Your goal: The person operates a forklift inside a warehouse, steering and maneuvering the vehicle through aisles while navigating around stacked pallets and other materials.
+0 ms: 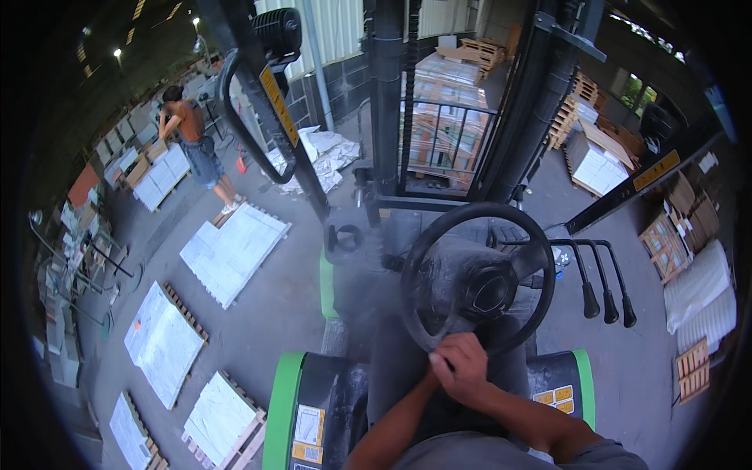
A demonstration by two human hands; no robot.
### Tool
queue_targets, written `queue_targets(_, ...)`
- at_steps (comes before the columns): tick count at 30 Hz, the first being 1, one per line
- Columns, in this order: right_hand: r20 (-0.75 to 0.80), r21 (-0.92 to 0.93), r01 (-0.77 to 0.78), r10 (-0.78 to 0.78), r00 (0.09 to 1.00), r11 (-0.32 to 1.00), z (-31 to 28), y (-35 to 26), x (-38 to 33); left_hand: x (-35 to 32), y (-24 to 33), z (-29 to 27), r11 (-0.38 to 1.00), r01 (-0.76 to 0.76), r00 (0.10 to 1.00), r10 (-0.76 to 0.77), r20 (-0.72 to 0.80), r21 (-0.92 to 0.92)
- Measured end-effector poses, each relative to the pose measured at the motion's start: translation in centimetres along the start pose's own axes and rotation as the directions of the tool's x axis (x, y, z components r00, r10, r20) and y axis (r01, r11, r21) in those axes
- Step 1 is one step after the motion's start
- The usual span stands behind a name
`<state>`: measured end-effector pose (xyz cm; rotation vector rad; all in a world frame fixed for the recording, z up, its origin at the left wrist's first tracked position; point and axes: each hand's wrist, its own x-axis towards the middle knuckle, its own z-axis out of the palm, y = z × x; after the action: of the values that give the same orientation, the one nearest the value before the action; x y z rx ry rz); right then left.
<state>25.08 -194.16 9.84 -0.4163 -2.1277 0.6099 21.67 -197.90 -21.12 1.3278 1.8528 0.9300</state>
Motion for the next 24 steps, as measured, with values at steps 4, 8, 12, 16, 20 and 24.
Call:
queue_targets(4,0.022,0.018,-0.001,0.000,1.000,1.000,-0.3,2.1,0.4,1.5,-0.4,0.0,0.999,0.012,1.000,-0.012,0.002,-0.031)
queue_targets(8,0.025,0.030,-0.021,0.020,0.999,0.999,2.6,2.2,2.7,2.1,-2.2,-1.7,0.999,0.018,1.000,-0.018,0.020,-0.031)
queue_targets(12,-0.084,0.059,0.032,-0.027,0.996,0.998,4.3,2.3,4.8,3.1,-3.9,-3.4,1.000,0.017,0.999,-0.016,0.032,-0.027)
queue_targets(16,-0.071,0.059,0.074,-0.070,0.995,0.995,5.7,3.0,7.3,4.8,-5.2,-5.0,1.000,0.016,0.999,-0.015,0.038,-0.020)
queue_targets(20,-0.110,0.073,0.108,-0.100,0.989,0.991,8.0,3.3,10.3,6.1,-6.2,-6.4,1.000,0.017,0.999,-0.017,0.032,-0.015)
queue_targets(24,-0.137,0.032,0.126,-0.120,0.983,0.992,9.9,3.7,13.9,7.2,-6.7,-7.5,1.000,0.008,1.000,-0.007,0.022,-0.016)
